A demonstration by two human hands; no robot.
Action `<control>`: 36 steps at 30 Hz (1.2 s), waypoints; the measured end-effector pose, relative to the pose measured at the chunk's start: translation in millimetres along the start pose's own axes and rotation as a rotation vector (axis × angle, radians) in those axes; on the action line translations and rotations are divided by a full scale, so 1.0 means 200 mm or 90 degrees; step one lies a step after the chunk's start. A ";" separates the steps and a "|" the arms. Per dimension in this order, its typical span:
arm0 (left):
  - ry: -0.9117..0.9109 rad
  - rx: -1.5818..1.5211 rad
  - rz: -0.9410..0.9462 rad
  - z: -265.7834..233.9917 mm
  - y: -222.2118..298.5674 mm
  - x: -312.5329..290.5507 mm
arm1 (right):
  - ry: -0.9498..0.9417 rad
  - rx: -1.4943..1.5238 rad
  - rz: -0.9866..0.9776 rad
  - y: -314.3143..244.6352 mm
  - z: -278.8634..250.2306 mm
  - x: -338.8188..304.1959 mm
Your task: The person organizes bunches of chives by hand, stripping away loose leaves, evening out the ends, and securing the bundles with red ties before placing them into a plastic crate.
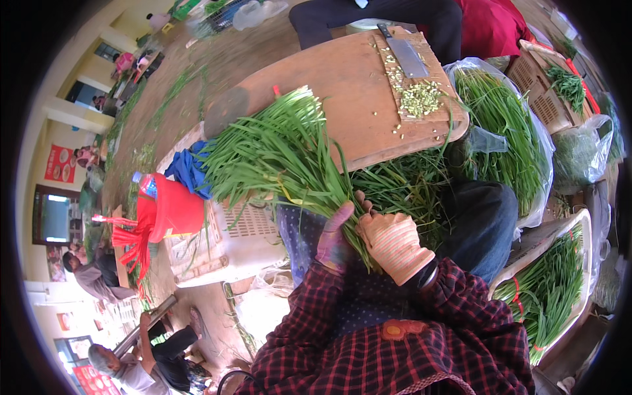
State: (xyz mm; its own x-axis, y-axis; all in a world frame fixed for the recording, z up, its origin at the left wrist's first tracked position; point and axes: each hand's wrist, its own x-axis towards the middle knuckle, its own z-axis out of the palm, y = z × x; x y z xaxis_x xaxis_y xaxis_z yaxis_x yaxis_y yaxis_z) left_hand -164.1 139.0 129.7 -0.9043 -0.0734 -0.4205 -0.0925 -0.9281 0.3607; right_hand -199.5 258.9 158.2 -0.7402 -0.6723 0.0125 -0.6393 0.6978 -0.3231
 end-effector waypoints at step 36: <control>-0.202 0.057 -0.241 -0.10 -0.14 0.15 | 0.117 0.276 -0.089 0.25 0.01 -0.16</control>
State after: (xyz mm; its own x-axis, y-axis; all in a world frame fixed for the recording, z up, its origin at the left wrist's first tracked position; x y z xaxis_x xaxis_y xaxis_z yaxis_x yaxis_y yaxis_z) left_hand -180.4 155.9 89.2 -0.8813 0.3898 -0.2671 -0.4614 -0.8320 0.3080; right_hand -207.4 313.4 139.3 -0.7024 -0.6709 0.2379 -0.6188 0.4104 -0.6698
